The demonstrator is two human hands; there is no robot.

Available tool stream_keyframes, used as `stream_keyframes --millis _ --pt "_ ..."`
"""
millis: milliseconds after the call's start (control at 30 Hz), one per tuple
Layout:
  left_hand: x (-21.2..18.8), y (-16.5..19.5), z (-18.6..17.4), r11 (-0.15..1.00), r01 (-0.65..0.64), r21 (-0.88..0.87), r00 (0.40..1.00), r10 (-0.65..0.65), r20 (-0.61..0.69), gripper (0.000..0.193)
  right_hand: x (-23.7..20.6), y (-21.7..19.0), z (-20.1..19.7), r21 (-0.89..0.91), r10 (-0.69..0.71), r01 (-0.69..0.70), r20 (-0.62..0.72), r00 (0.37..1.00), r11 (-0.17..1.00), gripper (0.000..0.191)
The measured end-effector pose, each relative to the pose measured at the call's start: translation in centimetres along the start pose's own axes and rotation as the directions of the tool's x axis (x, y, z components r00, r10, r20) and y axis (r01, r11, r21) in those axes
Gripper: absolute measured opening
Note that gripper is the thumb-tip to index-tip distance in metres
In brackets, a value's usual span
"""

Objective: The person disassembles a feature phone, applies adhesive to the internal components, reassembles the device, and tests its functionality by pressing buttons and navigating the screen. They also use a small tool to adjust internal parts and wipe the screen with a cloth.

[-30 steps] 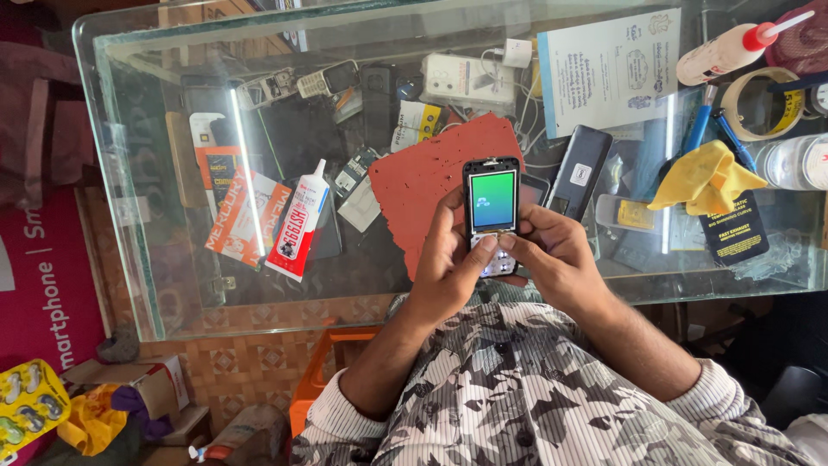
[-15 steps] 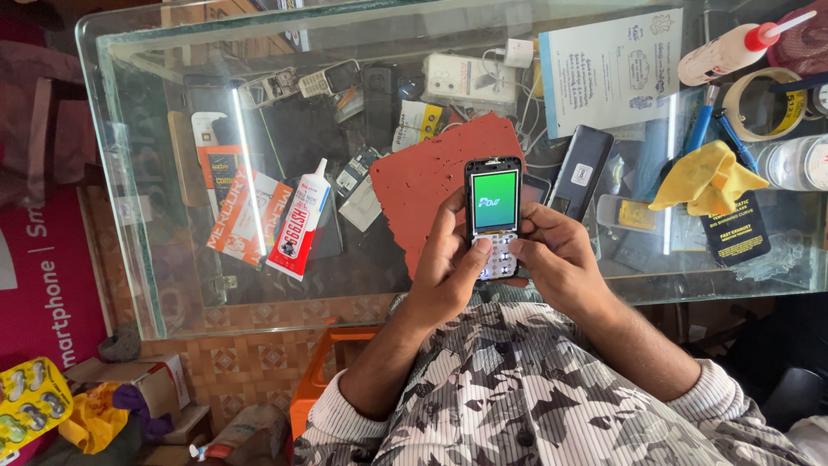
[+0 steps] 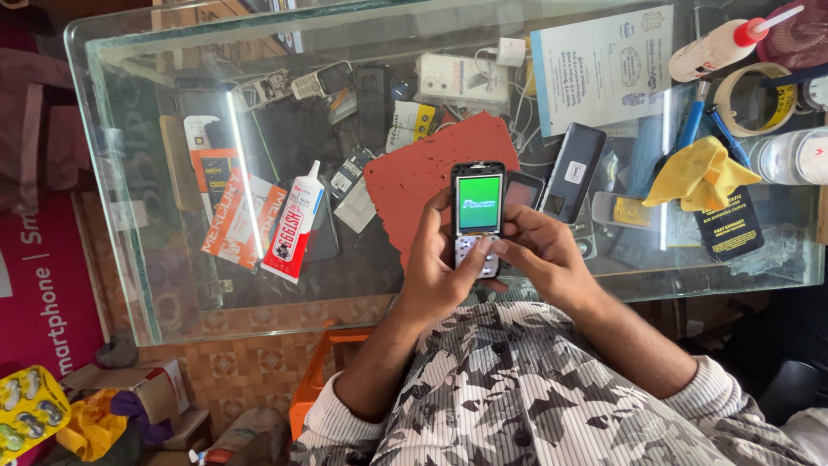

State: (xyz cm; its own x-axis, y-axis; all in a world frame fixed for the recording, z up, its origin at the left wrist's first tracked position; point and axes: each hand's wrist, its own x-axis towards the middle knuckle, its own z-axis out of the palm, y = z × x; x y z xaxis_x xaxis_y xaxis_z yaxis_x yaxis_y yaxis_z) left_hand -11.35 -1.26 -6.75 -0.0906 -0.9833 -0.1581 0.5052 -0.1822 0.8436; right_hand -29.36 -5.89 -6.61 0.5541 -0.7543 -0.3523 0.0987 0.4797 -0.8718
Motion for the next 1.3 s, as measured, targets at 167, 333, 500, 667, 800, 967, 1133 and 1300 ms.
stream_keyframes --millis 167,333,500,667,800,967,1133,1300 --pt "0.1 -0.1 -2.7 0.999 -0.033 -0.028 0.998 0.032 -0.046 0.062 0.1 -2.2 -2.5 -0.85 -0.456 0.243 0.003 0.89 0.468 0.043" --pt "-0.8 -0.4 -5.0 0.998 -0.056 0.004 0.991 0.056 -0.119 0.045 -0.1 -2.0 -4.0 -0.977 -0.46 0.194 0.132 0.878 0.09 0.063" --pt "-0.8 -1.0 -5.1 0.986 -0.083 -0.143 0.994 0.071 -0.089 0.049 -0.1 -0.6 -5.5 -0.986 -0.434 0.149 0.168 0.885 -0.077 0.064" --pt "-0.8 -1.0 -5.0 0.99 -0.074 -0.121 0.992 0.06 -0.109 0.052 -0.7 -0.8 -7.0 -0.981 -0.491 -0.09 0.005 0.871 -0.17 0.057" --pt "-0.8 -1.6 -5.3 0.997 0.044 -0.065 0.991 -0.052 -0.122 0.05 -0.6 -0.6 -5.5 -0.991 -0.429 0.079 0.026 0.903 0.105 0.086" --pt "-1.1 -3.6 -4.3 0.986 0.167 -0.001 0.984 -0.167 -0.068 0.052 0.8 0.1 -3.1 -0.995 -0.379 0.007 -0.031 0.925 0.098 0.116" --pt "-1.4 -4.5 -3.8 0.988 0.149 0.036 0.986 -0.146 -0.075 0.053 1.3 0.2 -3.3 -0.959 -0.43 0.112 -0.012 0.903 0.26 0.108" --pt "-1.3 -4.8 -3.8 0.986 0.16 -0.055 0.979 -0.165 -0.115 0.052 0.8 0.5 -3.1 -0.854 -0.294 0.095 -0.07 0.953 0.511 0.099"
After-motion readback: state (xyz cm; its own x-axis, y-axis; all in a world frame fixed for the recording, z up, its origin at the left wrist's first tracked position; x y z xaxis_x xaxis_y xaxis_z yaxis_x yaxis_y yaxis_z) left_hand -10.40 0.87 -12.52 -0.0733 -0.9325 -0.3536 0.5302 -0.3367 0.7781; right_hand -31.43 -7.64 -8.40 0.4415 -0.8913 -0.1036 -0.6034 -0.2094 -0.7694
